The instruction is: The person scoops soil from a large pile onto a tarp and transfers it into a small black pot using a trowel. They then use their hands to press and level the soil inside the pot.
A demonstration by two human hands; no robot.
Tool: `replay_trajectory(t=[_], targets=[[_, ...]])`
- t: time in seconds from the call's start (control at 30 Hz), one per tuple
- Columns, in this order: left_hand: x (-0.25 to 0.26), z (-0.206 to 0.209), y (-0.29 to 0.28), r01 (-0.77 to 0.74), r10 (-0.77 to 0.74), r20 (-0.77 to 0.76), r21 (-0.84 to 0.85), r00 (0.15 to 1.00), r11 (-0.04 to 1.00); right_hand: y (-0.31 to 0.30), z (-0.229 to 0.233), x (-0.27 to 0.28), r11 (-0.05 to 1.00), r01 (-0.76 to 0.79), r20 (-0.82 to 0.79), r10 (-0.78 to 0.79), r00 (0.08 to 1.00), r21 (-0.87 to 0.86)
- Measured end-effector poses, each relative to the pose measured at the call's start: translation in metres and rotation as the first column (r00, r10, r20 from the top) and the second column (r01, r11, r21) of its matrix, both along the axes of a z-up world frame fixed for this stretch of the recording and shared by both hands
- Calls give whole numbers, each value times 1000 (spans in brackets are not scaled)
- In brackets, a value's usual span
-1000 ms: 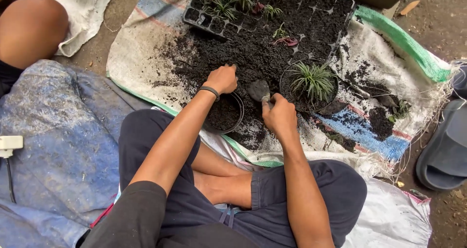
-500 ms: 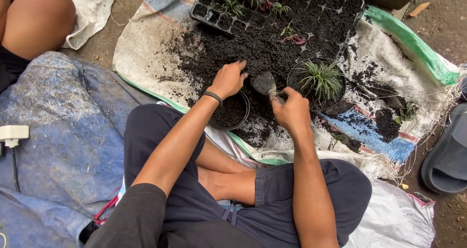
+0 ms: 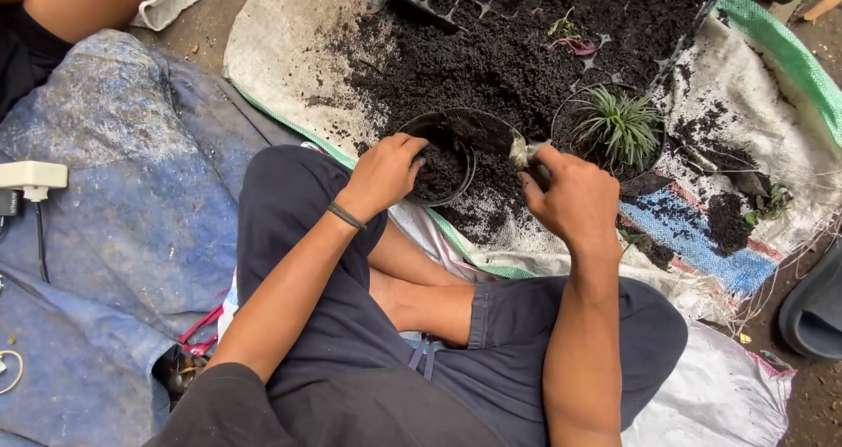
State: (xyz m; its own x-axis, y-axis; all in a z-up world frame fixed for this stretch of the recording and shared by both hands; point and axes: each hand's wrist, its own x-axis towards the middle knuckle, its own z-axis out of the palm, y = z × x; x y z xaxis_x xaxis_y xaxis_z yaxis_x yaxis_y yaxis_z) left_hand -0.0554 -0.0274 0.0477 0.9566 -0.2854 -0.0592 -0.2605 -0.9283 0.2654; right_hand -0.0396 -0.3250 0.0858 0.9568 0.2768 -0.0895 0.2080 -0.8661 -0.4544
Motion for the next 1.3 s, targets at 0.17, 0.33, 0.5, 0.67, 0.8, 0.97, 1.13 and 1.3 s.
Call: replay_trajectory(t=[0.17,0.33,0.5,0.67,0.8,0.97,1.13,1.3], targets=[[-3,-5,-22,161,-139,-165,129,977,979,-18,7,-3,993,17,-52,-10,999,120],[1,-39,-27,181,-87,-408,199,909,963,-34,12,-14,972,156,-125,-135,983,174],[12,-31,-21,211,-154,-333,142,930,967,-24,-19,-20,928,366,-187,-349,918,66],[50,-6,-1,-12,-21,-139,-229,990,973,-2,-2,-31,914,378,-318,-406,857,-151],[96,-20,15,-110,56,-302,-167,952,980,26,-25,1,942,325,-380,-330,864,-79],[116,-27,-8,-110,-10,-460,-232,888,967,36,-41,26,892,430,-467,-323,823,140],[111,-43,-21,-1,-110,-409,-261,906,965,30,-46,21,851,499,-468,-377,799,165],[121,-54,-19,61,-141,-300,-261,944,964,32,-62,30,841,485,-404,-368,838,240]])
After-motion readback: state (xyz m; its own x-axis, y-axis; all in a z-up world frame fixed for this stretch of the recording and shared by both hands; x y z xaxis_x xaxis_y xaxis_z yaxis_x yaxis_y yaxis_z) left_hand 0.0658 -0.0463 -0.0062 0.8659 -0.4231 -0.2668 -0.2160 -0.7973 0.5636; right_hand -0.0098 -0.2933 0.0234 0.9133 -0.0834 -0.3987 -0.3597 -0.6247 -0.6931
